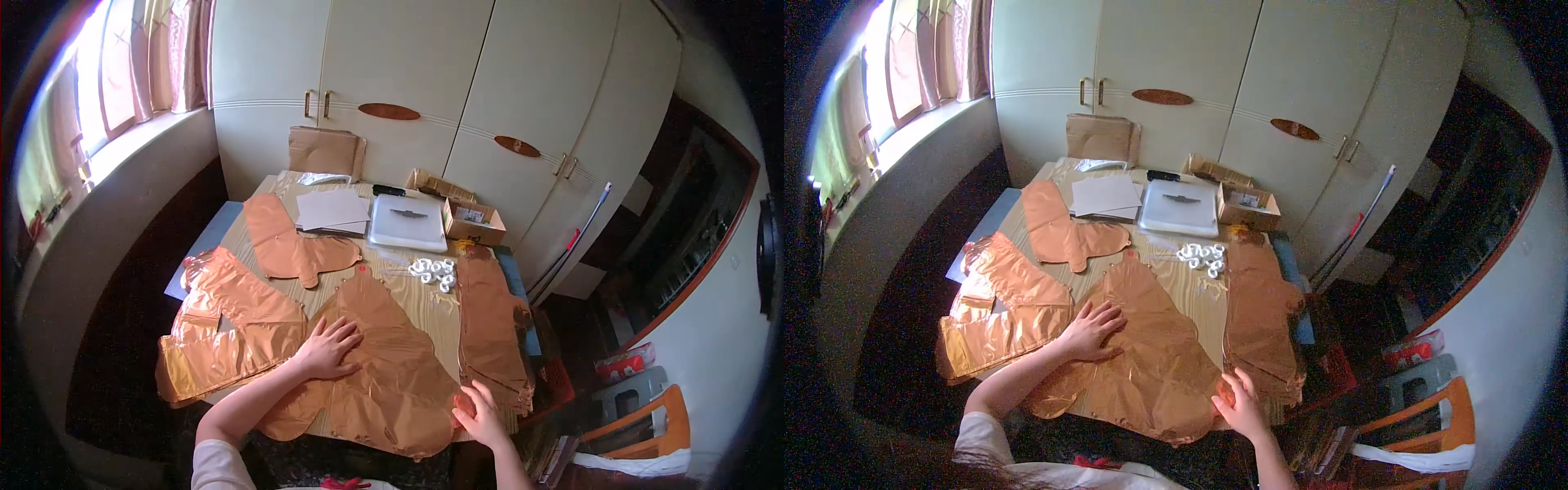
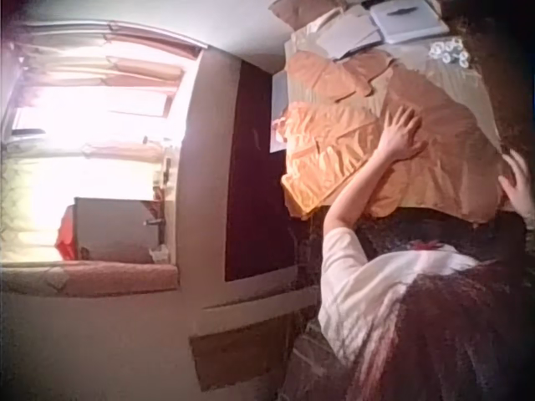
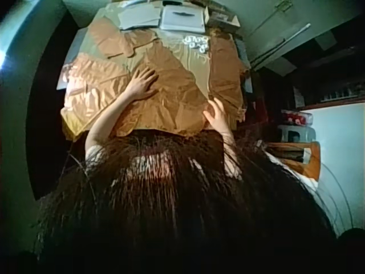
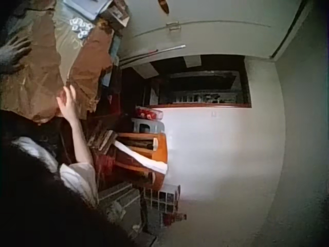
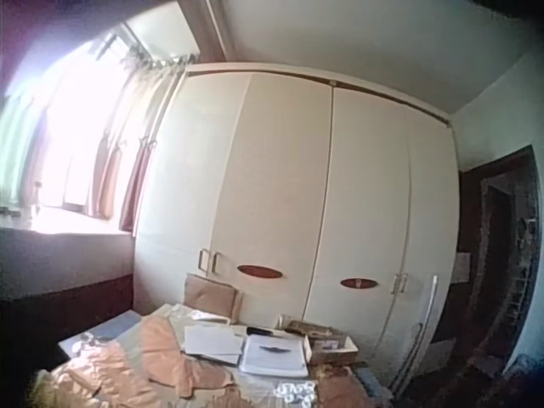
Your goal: Packaging and organizing metallic party balloons and cardboard inserts at a table.
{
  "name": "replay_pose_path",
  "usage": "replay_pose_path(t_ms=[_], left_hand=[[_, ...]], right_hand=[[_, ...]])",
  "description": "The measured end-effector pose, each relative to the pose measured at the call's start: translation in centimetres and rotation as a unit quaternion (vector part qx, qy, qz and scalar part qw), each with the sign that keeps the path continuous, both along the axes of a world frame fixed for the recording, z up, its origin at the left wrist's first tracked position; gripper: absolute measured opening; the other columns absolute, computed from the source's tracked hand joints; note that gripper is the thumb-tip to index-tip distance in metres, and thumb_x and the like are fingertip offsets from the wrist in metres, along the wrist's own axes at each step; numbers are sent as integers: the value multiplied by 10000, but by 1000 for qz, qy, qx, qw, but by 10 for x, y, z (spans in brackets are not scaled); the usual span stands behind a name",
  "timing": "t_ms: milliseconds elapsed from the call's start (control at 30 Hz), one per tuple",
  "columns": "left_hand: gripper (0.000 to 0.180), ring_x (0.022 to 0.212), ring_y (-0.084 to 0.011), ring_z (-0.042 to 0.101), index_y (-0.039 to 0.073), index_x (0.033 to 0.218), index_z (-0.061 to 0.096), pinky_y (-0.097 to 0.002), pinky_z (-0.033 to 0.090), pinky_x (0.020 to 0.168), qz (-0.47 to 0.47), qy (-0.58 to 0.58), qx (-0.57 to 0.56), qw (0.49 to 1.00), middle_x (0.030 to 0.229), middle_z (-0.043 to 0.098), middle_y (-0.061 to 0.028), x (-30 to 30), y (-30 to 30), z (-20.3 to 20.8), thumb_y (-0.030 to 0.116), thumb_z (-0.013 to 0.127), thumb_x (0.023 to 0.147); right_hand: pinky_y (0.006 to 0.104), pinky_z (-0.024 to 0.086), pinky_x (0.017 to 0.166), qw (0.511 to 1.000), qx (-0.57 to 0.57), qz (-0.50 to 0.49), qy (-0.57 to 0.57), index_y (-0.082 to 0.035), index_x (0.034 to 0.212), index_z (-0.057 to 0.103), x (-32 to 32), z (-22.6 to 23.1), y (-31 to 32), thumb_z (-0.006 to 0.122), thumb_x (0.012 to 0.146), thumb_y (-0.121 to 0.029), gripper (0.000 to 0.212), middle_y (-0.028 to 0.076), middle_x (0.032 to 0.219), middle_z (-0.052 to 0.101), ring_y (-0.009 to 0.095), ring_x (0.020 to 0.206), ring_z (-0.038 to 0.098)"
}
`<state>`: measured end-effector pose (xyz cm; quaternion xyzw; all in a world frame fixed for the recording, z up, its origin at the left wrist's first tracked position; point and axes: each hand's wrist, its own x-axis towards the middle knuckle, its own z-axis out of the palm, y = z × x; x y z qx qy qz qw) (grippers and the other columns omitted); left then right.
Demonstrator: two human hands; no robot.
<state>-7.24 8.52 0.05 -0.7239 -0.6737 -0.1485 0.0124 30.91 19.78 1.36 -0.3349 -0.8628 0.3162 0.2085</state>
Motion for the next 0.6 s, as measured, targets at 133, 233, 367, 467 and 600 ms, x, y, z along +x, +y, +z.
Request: replay_pose_path(t_ms=[133, 233, 367, 467, 600], left_hand=[[702, 1392, -360, 277, 116, 1385, 438, -600, 186, 1114, -3, -16, -29, 999, 1447, 388, -149, 0, 1, 0, 532, 586, 839], [674, 1375, -338, 305, 99, 1338, 477, -607, 238, 1089, -9, -4, 6, 1000, 1413, 415, -140, 2, 4, -5, 538, 578, 836], [677, 1374, -339, 306, 104, 1346, 470, -612, 229, 1088, -12, -8, -1, 1000, 1421, 408, -140, 3, 5, -4, 533, 586, 835], [687, 1383, -345, 294, 105, 1369, 450, -619, 199, 1096, -15, -4, -22, 1000, 1446, 387, -142, 3, 7, -1, 528, 583, 845], [684, 1383, -338, 295, 108, 1373, 446, -648, 202, 1080, -16, 16, -39, 999, 1449, 381, -140, 3, 4, 4, 534, 573, 853]], right_hand=[[386, 465, 952, 994, -87, 31, 49, -47, 1259, 531, 4, -9, 2, 692, 850, -137, 449, 150, 1310, 444, 267, 1164, 517], [303, 523, 806, 933, -301, 12, 197, -36, 1229, 545, 8, -19, 8, 632, 855, -4, 385, 79, 1231, 484, 162, 1047, 576], [286, 533, 706, 968, -175, -25, 180, -23, 1106, 622, 3, -2, 3, 577, 844, 57, 278, 60, 1050, 591, 152, 885, 632], [323, 534, 724, 999, 2, 13, 37, -24, 1049, 649, 2, -1, 1, 565, 831, 40, 242, 114, 995, 628, 224, 866, 650], [358, 527, 763, 997, 73, 29, 8, -18, 1046, 645, -6, 3, -12, 567, 828, 13, 233, 141, 1016, 625, 299, 880, 645]])
